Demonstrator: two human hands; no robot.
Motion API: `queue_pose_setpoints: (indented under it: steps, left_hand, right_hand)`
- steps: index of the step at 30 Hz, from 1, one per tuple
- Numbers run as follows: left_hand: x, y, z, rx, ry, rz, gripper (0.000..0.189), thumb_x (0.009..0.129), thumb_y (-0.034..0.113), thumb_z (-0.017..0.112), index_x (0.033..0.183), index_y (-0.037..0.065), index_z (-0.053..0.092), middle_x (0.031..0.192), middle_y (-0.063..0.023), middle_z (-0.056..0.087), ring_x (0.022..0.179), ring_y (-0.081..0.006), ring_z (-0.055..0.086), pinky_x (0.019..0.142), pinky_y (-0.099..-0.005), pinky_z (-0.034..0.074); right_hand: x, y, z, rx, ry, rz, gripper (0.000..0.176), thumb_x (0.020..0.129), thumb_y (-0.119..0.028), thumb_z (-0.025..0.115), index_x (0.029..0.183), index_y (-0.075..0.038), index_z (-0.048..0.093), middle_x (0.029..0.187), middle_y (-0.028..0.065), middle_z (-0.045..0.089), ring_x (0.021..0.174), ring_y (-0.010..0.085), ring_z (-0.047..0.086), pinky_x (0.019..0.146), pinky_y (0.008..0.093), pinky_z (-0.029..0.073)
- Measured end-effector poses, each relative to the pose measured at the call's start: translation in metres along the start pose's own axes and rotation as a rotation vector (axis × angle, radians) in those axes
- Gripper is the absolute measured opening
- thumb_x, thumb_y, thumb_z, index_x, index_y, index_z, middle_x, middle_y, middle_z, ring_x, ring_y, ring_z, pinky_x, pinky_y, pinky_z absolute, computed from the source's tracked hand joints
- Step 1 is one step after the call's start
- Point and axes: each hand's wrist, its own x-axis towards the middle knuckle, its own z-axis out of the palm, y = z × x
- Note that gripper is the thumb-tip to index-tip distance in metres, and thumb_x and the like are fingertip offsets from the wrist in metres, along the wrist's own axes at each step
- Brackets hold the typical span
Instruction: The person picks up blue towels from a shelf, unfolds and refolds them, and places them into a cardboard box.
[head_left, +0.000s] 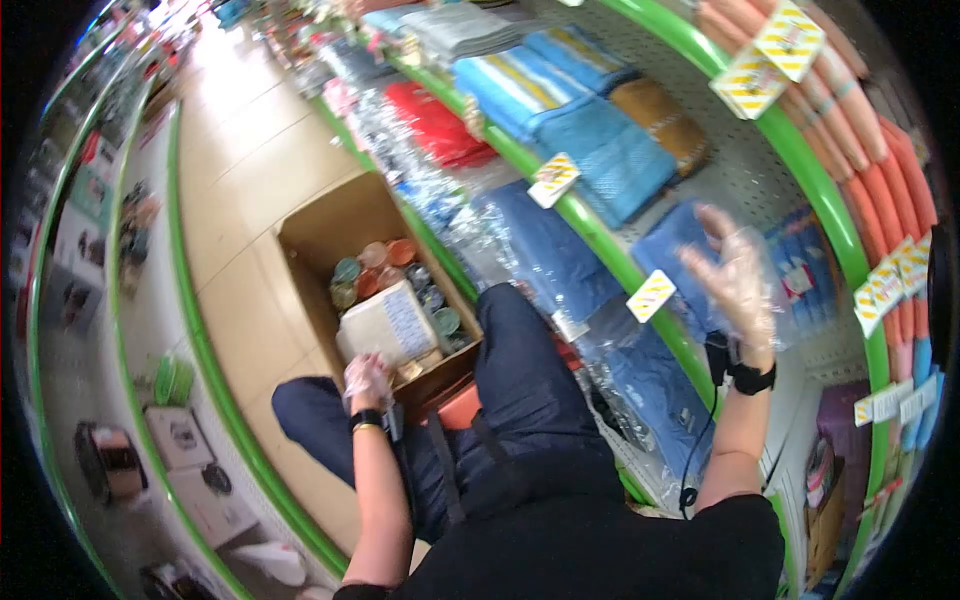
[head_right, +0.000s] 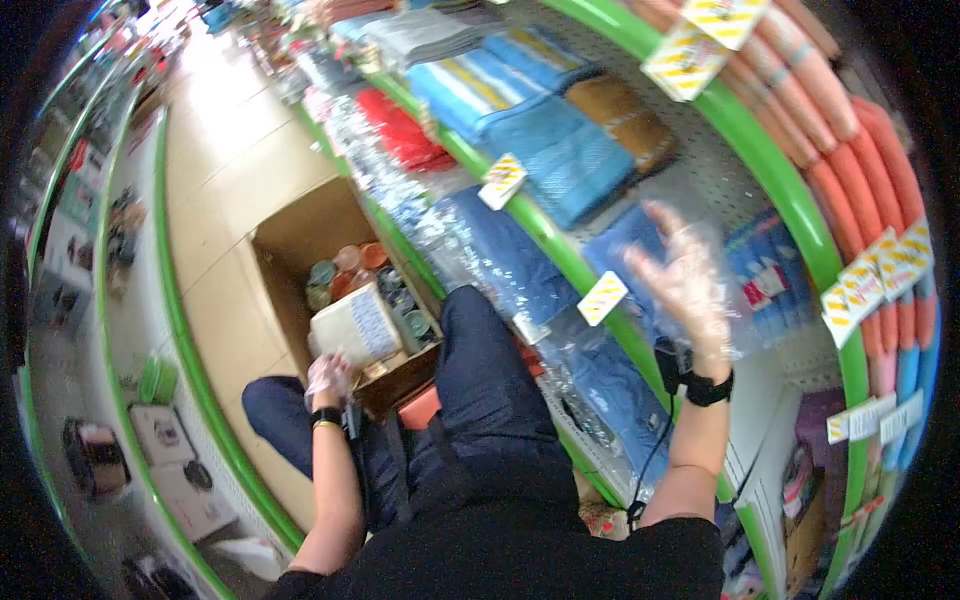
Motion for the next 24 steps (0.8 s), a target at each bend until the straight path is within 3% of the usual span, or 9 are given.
queue_pose_setpoints:
  steps: [1, 3, 5, 7, 9, 12, 19, 21, 24]
  left_hand:
    - [-0.007, 0.026, 0.012, -0.398, 0.138, -0.243, 0.005, 0.080, 0.008, 0.058, 0.078, 0.007, 0.054, 0.068, -0.0038, 0.051, 0.059, -0.0155, 0.050, 0.053, -0.0285, 0.044]
    - [-0.008, 0.021, 0.014, -0.491, 0.175, -0.264, 0.005, 0.082, 0.011, 0.056, 0.083, 0.007, 0.053, 0.073, -0.0046, 0.054, 0.062, -0.0160, 0.052, 0.056, -0.0293, 0.046]
    - [-0.020, 0.029, 0.011, -0.581, 0.199, -0.244, 0.007, 0.084, 0.013, 0.055, 0.085, 0.007, 0.053, 0.076, -0.0054, 0.056, 0.065, -0.0163, 0.053, 0.058, -0.0290, 0.046]
    - [-0.010, 0.029, 0.015, -0.556, 0.308, -0.319, 0.014, 0.087, 0.019, 0.051, 0.093, 0.007, 0.052, 0.085, -0.0085, 0.058, 0.069, -0.0178, 0.053, 0.060, -0.0289, 0.047]
    - [-0.004, 0.022, 0.007, -0.647, 0.259, -0.319, 0.017, 0.087, 0.019, 0.050, 0.096, 0.005, 0.051, 0.086, -0.0092, 0.058, 0.068, -0.0186, 0.052, 0.060, -0.0288, 0.047]
    - [-0.002, 0.023, 0.007, -0.556, 0.281, -0.336, 0.020, 0.087, 0.020, 0.050, 0.099, 0.005, 0.049, 0.090, -0.0087, 0.057, 0.068, -0.0181, 0.052, 0.060, -0.0274, 0.047]
    - [-0.005, 0.016, 0.010, -0.541, 0.284, -0.265, 0.020, 0.086, 0.021, 0.051, 0.099, 0.006, 0.051, 0.088, -0.0079, 0.058, 0.070, -0.0172, 0.053, 0.063, -0.0271, 0.048]
    - [-0.005, 0.017, 0.014, -0.527, 0.280, -0.266, 0.019, 0.085, 0.021, 0.052, 0.098, 0.006, 0.051, 0.088, -0.0082, 0.058, 0.070, -0.0179, 0.053, 0.063, -0.0279, 0.048]
    - [-0.006, 0.023, 0.016, -0.566, 0.265, -0.330, 0.020, 0.086, 0.022, 0.052, 0.099, 0.007, 0.050, 0.089, -0.0082, 0.057, 0.070, -0.0193, 0.052, 0.063, -0.0290, 0.048]
  right_hand:
    - [0.012, -0.004, 0.008, 0.335, 0.020, 0.038, 0.052, 0.078, -0.033, 0.064, 0.118, -0.003, 0.050, 0.117, 0.0194, 0.053, 0.107, 0.0279, 0.053, 0.093, 0.0385, 0.040]
    - [0.021, -0.031, 0.016, 0.876, -0.076, 0.128, 0.047, 0.083, -0.033, 0.059, 0.115, 0.000, 0.050, 0.111, 0.0208, 0.056, 0.103, 0.0270, 0.056, 0.091, 0.0391, 0.043]
    - [0.049, 0.011, 0.043, 1.652, -0.400, 0.454, 0.046, 0.088, -0.029, 0.051, 0.108, 0.013, 0.049, 0.114, 0.0265, 0.051, 0.110, 0.0340, 0.050, 0.096, 0.0414, 0.040]
    - [0.055, 0.021, 0.067, 1.958, -0.521, 0.752, 0.055, 0.087, -0.029, 0.052, 0.110, 0.019, 0.041, 0.121, 0.0319, 0.042, 0.118, 0.0380, 0.041, 0.100, 0.0428, 0.035]
    - [0.056, -0.001, 0.077, 2.069, -0.384, 0.882, 0.067, 0.085, -0.032, 0.055, 0.115, 0.023, 0.031, 0.125, 0.0353, 0.034, 0.121, 0.0395, 0.035, 0.103, 0.0431, 0.031]
    - [0.064, 0.015, 0.089, 2.199, -0.333, 0.804, 0.077, 0.082, -0.033, 0.060, 0.121, 0.022, 0.022, 0.128, 0.0341, 0.029, 0.122, 0.0385, 0.033, 0.104, 0.0422, 0.030]
    - [0.066, 0.021, 0.112, 2.271, 0.001, 0.944, 0.073, 0.077, -0.028, 0.068, 0.116, 0.019, 0.029, 0.121, 0.0287, 0.038, 0.115, 0.0353, 0.042, 0.099, 0.0381, 0.039]
    - [0.070, 0.025, 0.116, 2.312, -0.036, 0.921, 0.071, 0.076, -0.027, 0.069, 0.119, 0.014, 0.029, 0.121, 0.0263, 0.038, 0.114, 0.0347, 0.042, 0.099, 0.0382, 0.038]
    - [0.078, 0.017, 0.119, 2.133, 0.235, 0.873, 0.078, 0.074, -0.029, 0.070, 0.127, 0.005, 0.023, 0.128, 0.0229, 0.034, 0.117, 0.0342, 0.039, 0.099, 0.0424, 0.037]
